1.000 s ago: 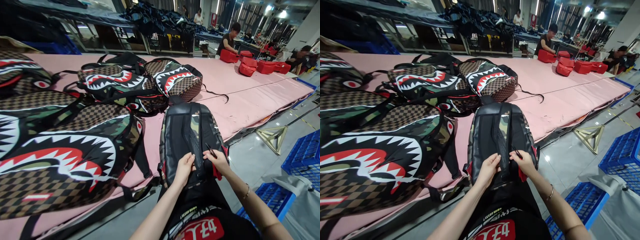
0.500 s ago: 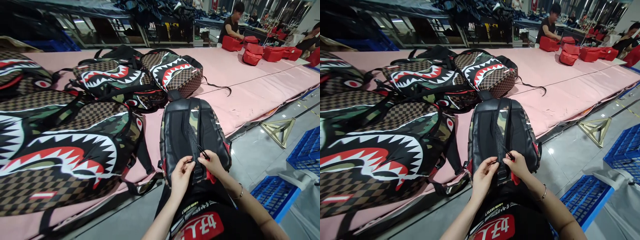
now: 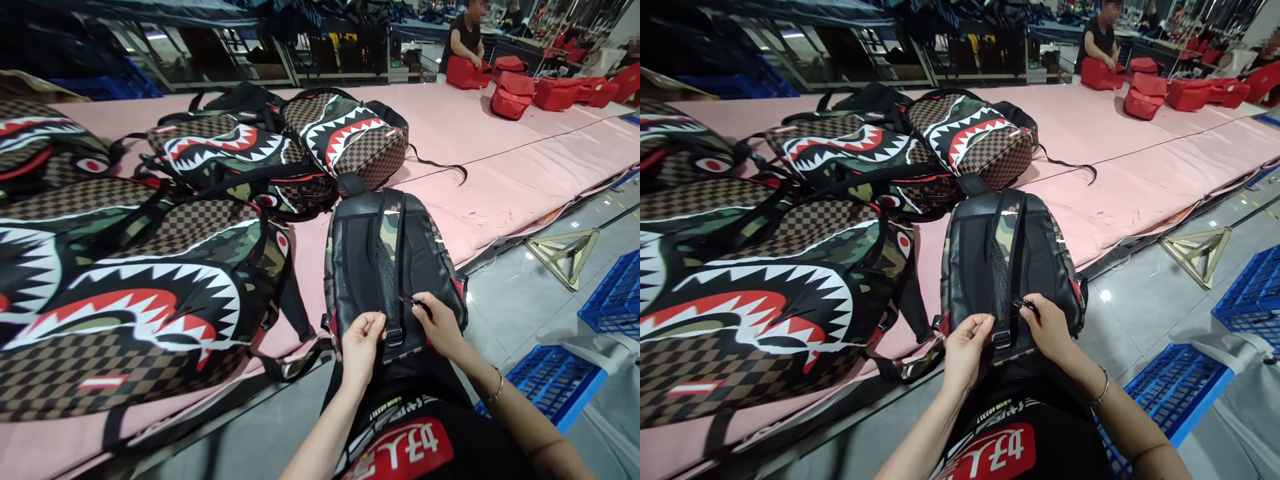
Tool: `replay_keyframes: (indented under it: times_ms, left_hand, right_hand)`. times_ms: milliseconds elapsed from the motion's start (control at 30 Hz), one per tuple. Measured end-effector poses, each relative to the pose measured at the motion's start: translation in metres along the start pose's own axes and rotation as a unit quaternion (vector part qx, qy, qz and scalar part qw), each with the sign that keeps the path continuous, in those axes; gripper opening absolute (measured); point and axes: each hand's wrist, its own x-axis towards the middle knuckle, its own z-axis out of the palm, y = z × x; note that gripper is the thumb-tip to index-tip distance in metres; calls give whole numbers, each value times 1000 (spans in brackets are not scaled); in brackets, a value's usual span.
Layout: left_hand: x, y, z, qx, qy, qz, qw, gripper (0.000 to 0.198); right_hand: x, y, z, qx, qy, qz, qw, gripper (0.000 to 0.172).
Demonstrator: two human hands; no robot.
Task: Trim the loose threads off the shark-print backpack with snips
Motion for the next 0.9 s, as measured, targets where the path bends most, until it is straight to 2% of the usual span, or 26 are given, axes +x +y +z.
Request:
replay_keyframes:
  times_ms: [200,333,567,667,767,900]
  left_hand:
    - [-2,6,3,-62,-21,-55,996,37]
    - [-3,9,4,-87,-23,-65,994,37]
    - [-4,6,6,-117,-9,-62,991,35]
    - [-4,13,4,-151,-17,-67,986,39]
    - [-4,22,2,-177,-39,-82,980,43]
    - [-9,30,3,-134,-75,-78,985,38]
  right_hand:
    - [5,11,-13,-146,-68,-112,981,12]
    - [10,7,-12,-196,-111,-162,961,13]
    - [13,-7,-10,-284,-122,-197,930,15]
    - [12,-4,-9,-201,-93,-171,960,15]
    - [11,2,-8,-22,-65,-84,994,16]
    - [12,6,-4,152,-86,-6,985,23]
